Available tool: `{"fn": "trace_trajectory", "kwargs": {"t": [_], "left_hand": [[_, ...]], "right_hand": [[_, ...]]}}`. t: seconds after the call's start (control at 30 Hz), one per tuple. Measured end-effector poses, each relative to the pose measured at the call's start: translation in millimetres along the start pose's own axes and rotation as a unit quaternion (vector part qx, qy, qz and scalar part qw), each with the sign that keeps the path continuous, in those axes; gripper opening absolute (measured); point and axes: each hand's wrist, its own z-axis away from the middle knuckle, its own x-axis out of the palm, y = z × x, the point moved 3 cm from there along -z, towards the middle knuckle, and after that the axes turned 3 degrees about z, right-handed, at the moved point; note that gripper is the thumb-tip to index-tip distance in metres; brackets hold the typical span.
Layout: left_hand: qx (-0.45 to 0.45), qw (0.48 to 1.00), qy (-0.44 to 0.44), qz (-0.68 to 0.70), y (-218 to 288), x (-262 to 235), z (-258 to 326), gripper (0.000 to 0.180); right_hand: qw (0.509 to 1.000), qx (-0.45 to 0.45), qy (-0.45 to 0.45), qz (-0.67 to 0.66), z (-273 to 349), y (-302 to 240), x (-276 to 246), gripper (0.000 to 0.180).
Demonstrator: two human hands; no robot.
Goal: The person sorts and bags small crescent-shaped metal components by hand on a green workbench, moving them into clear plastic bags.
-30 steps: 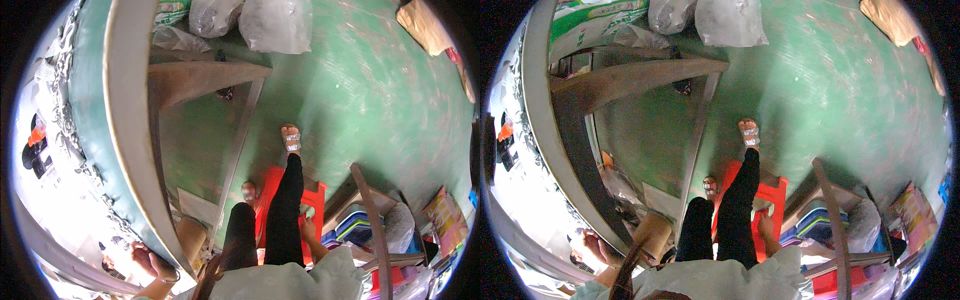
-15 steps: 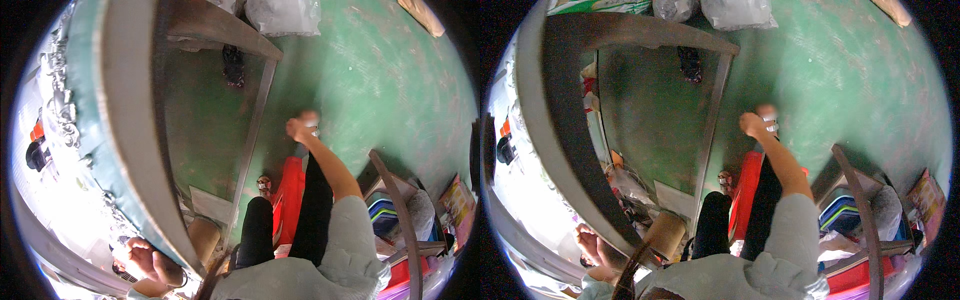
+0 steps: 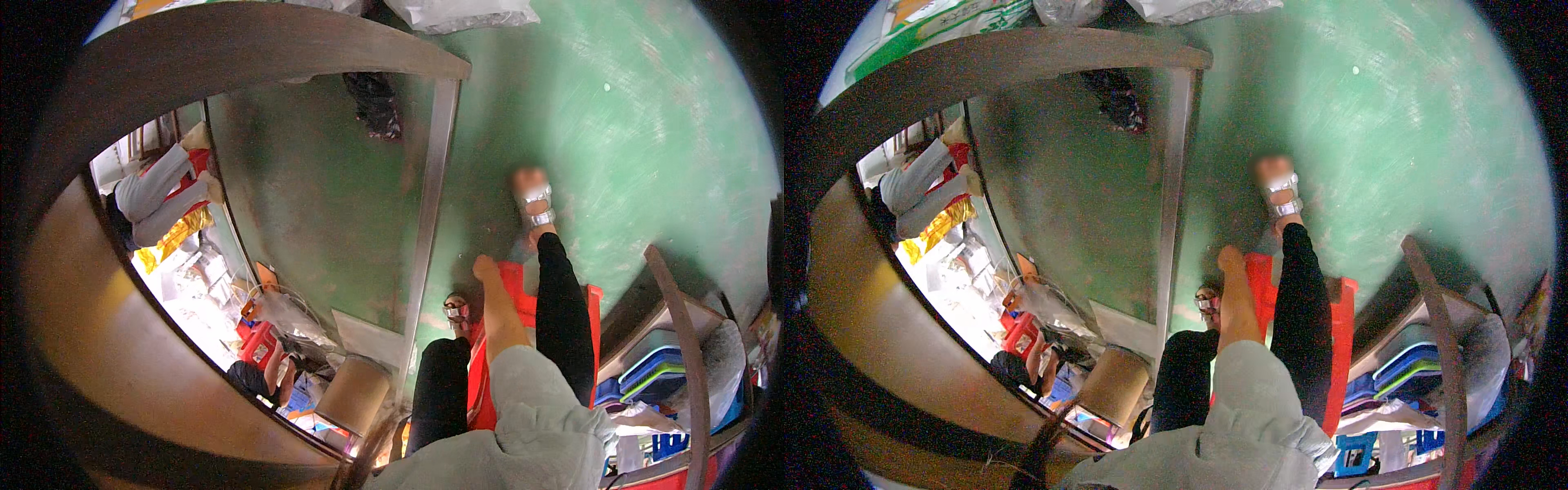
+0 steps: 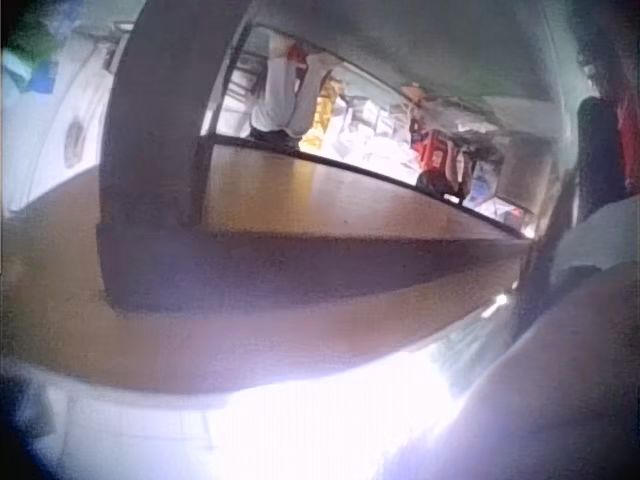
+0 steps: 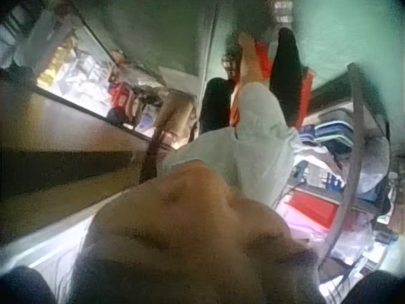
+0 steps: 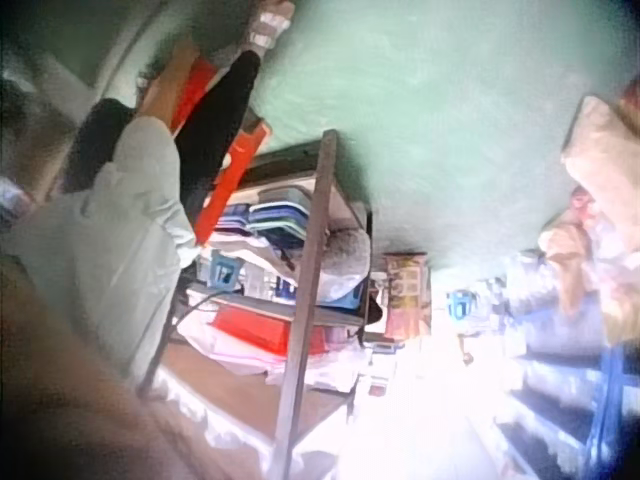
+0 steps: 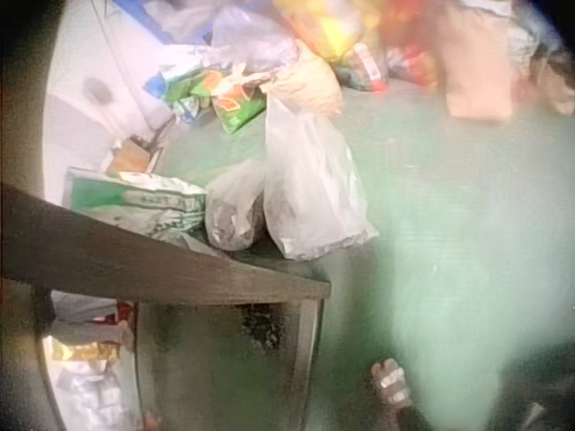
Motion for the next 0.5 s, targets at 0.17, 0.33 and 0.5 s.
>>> {"fn": "trace_trajectory", "kwargs": {"t": [0.17, 0.33, 0.5], "left_hand": [[0.004, 0.999, -0.035, 0.011, -21, 30, -32, 0.044], [-0.015, 0.999, 0.002, -0.039, -23, 16, -12, 0.044], [-0.022, 0.999, -0.004, -0.049, -28, 27, -16, 0.044]], "right_hand": [[0.961, -0.174, 0.094, 0.193, -68, 43, 117, 0.025], [0.666, 0.280, -0.108, -0.683, -47, -3, 110, 0.023], [0.553, 0.333, -0.125, -0.754, -49, -11, 118, 0.021]]}}
